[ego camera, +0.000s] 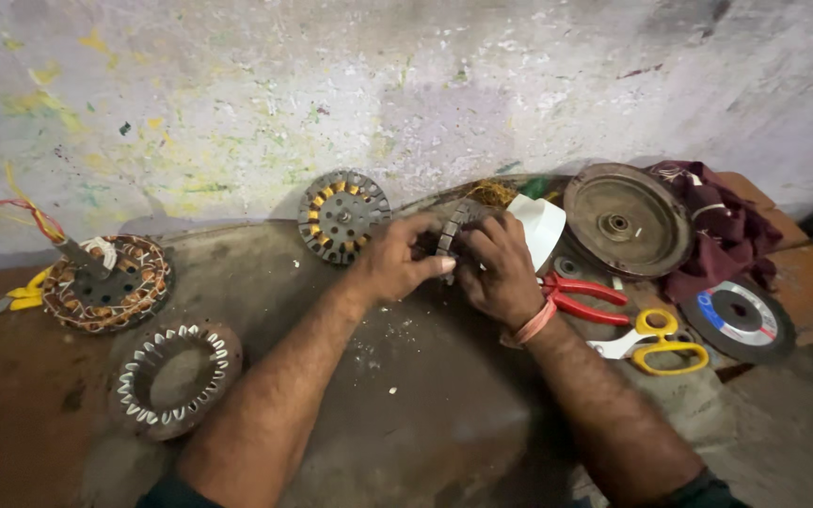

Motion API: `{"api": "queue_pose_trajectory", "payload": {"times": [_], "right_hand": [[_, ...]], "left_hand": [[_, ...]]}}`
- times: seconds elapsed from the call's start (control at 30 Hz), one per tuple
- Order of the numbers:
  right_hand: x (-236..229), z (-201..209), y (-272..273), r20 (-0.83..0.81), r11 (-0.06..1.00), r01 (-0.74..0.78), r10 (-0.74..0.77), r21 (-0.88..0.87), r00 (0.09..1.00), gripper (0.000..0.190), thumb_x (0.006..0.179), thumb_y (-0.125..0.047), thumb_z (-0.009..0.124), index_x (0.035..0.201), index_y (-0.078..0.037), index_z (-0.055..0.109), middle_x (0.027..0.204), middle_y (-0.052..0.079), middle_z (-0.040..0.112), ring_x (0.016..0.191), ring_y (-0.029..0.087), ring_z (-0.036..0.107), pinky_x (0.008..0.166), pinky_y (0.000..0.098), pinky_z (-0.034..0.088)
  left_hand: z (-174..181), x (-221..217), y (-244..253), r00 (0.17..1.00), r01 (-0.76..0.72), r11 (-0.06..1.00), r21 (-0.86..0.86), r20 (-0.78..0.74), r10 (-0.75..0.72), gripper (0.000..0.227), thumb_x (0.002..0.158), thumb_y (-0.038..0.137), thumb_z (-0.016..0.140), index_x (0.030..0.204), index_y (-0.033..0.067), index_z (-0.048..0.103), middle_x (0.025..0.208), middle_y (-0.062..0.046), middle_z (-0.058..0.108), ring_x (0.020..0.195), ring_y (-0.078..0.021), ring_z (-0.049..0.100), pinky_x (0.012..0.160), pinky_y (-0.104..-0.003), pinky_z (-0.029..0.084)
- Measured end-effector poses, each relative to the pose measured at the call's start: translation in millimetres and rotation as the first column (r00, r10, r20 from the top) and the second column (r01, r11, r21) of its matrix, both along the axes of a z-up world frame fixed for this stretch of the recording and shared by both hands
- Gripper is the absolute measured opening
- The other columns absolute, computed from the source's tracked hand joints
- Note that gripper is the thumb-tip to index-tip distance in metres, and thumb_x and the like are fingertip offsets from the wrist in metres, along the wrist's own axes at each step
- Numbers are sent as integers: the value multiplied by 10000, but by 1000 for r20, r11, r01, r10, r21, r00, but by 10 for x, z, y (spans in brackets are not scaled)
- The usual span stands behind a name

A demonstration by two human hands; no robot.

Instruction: The person cuts small rectangular pieces from a roll of white insulating tape using scissors and inserts them into the slots of a motor stator. The person repeats this process for multiple slots, ensuring each is lined with the tape.

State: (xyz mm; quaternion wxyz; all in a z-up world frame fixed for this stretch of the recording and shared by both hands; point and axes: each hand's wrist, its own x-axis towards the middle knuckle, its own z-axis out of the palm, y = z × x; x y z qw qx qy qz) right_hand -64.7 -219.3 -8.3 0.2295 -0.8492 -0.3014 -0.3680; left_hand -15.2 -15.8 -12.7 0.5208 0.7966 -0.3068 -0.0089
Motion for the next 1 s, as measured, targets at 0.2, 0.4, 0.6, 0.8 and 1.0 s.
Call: {"api": "queue_pose_trajectory", "payload": {"times": [0.2,0.4,0.6,0.8,1.0], "right_hand": [[-237,25,-71,238,985,114,-142,127,961,313,838,0,722,1138,-62,660,1196,114,650,1179,358,569,1027,467,465],[-348,-40,-439,210,817,374,-498,439,841,253,974,-66,715,1211,-10,645,1215,159,654,1179,326,591,1054,469,450],[-334,-201,-477,-391,564,421,-181,711,902,570,940,-189,743,1417,-9,487,1006,183,678,879,209,619,819,333,507],[-261,-232,-427,-195,564,75,156,823,968,625,901,30,688,1469,50,427,1343,180,642,1193,222,656,1038,348,527],[-187,-329,-594,-169,285,49,415,957,894,476,915,78,638,1380,37,545,1140,145,714,990,178,689,888,301,566]], "left_hand": [[117,-102,-52,998,-64,996,60,32,62,568,741,322,895,1182,51,662,1167,-104,713,1084,-236,700,981,-382,562],[178,-211,-174,996,-58,987,150,-59,68,575,691,323,914,1133,74,640,1116,-94,726,1039,-226,711,938,-396,590],[145,-224,-209,974,-184,983,-5,130,183,651,808,245,836,1317,49,482,1186,-171,688,1046,-254,724,877,-395,602],[267,-159,-91,941,-318,931,179,-62,333,612,814,291,816,1281,37,513,1100,-157,741,972,-247,757,870,-376,627],[267,-275,-175,765,-429,901,-62,506,399,661,764,252,860,1313,24,570,1256,-234,669,1204,-371,597,1026,-479,488]]}}
